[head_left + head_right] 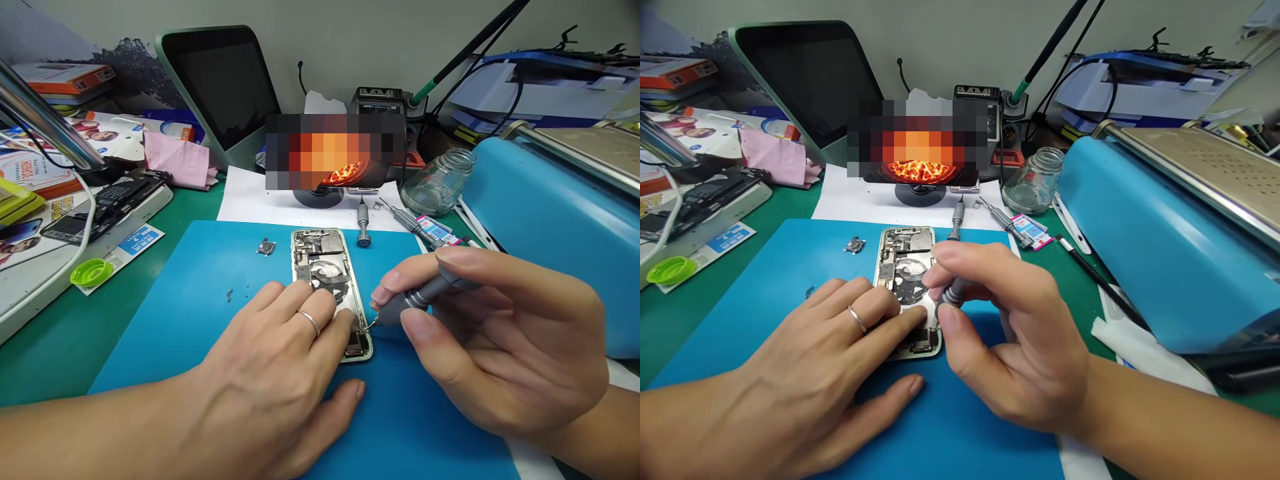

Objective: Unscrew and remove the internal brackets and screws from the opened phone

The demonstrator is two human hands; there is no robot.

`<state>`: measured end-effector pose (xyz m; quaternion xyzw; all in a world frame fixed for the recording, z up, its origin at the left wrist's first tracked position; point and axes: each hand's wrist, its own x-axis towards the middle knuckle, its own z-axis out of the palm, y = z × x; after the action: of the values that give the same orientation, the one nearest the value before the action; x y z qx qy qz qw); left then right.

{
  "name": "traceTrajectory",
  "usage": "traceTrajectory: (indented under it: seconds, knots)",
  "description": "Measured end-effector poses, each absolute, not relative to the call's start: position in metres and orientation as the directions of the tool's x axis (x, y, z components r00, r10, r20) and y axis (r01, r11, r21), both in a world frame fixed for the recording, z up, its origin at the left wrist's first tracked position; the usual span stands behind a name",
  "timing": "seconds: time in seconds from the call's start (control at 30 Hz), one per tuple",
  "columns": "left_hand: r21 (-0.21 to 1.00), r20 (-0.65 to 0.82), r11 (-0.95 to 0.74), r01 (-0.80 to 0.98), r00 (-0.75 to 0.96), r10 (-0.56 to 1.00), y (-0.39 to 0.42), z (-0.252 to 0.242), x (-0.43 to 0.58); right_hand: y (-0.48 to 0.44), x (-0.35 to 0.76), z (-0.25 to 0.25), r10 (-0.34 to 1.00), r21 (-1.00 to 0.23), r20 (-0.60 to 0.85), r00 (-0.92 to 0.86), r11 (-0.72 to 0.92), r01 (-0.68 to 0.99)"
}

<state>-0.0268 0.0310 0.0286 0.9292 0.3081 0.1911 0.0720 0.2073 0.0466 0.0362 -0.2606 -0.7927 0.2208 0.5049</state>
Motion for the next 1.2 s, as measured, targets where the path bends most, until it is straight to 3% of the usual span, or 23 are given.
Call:
traceTrajectory:
  seconds: [0.3,0.5,0.77,1.2]
  knots:
    - [0.387,0.32,-0.769,0.509,0.708,0.63,0.033,0.026,-0.027,0.045,0.206,0.041,0.631,-0.601,0.708,-0.317,0.774,0.198]
    - [0.472,0.311,-0.727,0.5,0.677,0.667,0.039,0.022,-0.026,0.047,0.198,0.034,0.741,-0.734,0.656,-0.144,0.671,0.105]
    - [0.638,0.251,-0.602,0.48,0.609,0.753,0.043,0.018,-0.026,0.048,0.194,0.029,0.799,-0.801,0.592,-0.103,0.597,0.027]
    - [0.644,0.249,-0.602,0.472,0.614,0.748,0.044,0.019,-0.026,0.051,0.193,0.033,0.755,-0.75,0.646,-0.111,0.655,0.089]
